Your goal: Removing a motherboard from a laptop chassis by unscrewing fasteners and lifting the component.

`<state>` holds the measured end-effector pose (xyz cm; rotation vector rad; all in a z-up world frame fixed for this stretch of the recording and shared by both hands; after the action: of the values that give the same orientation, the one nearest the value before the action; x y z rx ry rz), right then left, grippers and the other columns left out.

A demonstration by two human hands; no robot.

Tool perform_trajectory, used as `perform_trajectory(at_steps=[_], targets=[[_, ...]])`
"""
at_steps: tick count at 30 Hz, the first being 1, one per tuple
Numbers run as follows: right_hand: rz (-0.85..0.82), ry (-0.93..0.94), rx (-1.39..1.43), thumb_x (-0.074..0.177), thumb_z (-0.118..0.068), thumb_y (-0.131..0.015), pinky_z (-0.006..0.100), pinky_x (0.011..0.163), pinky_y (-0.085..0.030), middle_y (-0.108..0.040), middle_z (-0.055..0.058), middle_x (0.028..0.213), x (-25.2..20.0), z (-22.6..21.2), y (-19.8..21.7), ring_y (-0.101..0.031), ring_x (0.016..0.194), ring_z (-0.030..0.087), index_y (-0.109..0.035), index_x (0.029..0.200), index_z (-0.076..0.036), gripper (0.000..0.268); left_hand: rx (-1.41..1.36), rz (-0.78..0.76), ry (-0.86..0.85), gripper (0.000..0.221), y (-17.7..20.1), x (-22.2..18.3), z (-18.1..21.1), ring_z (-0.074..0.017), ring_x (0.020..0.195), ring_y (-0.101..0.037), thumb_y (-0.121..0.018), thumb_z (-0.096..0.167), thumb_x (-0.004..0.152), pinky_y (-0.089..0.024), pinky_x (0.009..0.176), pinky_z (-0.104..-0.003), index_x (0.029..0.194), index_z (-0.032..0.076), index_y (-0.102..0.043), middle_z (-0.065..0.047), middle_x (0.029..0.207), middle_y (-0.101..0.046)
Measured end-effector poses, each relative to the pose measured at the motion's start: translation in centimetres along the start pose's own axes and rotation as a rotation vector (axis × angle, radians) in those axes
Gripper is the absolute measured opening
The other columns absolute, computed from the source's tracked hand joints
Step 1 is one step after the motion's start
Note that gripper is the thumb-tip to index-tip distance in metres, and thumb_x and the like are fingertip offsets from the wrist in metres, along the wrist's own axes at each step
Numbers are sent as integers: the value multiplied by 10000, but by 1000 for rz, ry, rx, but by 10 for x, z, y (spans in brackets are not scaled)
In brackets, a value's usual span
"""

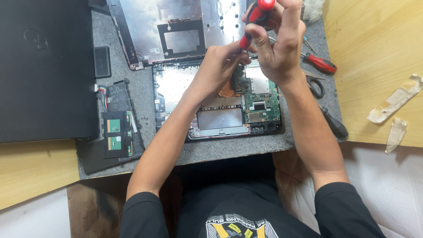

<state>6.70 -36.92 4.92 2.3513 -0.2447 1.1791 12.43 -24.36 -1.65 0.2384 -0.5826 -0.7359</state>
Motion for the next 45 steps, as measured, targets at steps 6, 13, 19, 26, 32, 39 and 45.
perform_trajectory(at_steps=[6, 13, 19, 26, 32, 39, 45], targets=[[-105, 1, -82, 1178, -207, -543, 400, 735, -641, -555, 244, 1089, 11, -8, 6, -594, 933, 339, -481, 1305, 89, 328, -157, -102, 81, 306, 8, -6, 3, -213, 1113, -729, -523, 18, 1007, -569, 951, -339, 1292, 84, -612, -108, 1121, -754], [-169, -14, -127, 908, 201, -482, 377, 760, -413, -621, 145, 954, 11, -8, -4, -514, 888, 298, -638, 1042, 42, 260, -56, 2, 107, 161, 21, -3, 15, -134, 745, -751, -660, -121, 891, -650, 636, -230, 979, -23, -752, -133, 925, -792], [-105, -88, -189, 1063, -221, -776, 355, 755, -472, -594, 111, 983, 3, -9, -2, -483, 899, 235, -620, 1358, 24, 414, 160, 129, -40, 163, 12, -1, -16, -105, 559, -636, -910, 104, 793, -526, 521, -269, 892, 119, -783, -44, 753, -777], [-96, -157, 100, 983, 206, -795, 358, 966, -617, -664, 218, 1113, 9, -14, -2, -721, 1011, 289, -500, 1290, 73, 446, 55, -12, -39, 324, 17, 2, 9, -201, 920, -751, -811, 30, 886, -613, 870, -333, 1167, 47, -652, -86, 1013, -773], [-194, -187, 77, 1030, 47, -745, 330, 921, -586, -664, 192, 1220, 3, -5, -3, -692, 1114, 278, -493, 1400, -13, 452, 32, 23, -1, 130, 15, 1, -10, -109, 731, -762, -754, -7, 894, -582, 640, -245, 973, 84, -804, -53, 861, -812], [-97, -127, -248, 991, -172, -917, 325, 649, -475, -633, 119, 935, -6, 10, -3, -548, 681, 190, -625, 1073, 26, 362, 187, 126, -10, 325, 8, 5, -28, -113, 583, -531, -979, 153, 749, -409, 528, -268, 778, 122, -656, 3, 672, -670], [-298, -272, 112, 948, 193, -713, 346, 980, -599, -624, 241, 1237, 6, -7, -4, -663, 990, 270, -461, 1355, 122, 483, -8, -22, 37, 377, 17, -4, 1, -173, 847, -694, -723, -68, 846, -562, 741, -293, 1201, 50, -670, -78, 957, -722]])
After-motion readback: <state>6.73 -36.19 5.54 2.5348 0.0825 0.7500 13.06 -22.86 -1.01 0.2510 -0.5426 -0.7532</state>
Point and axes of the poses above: each hand's wrist, its own x-axis towards the middle knuckle, its own y-axis out of the back of the hand, z = x × y, the point moved 4 cm from there along x, towards the middle knuckle
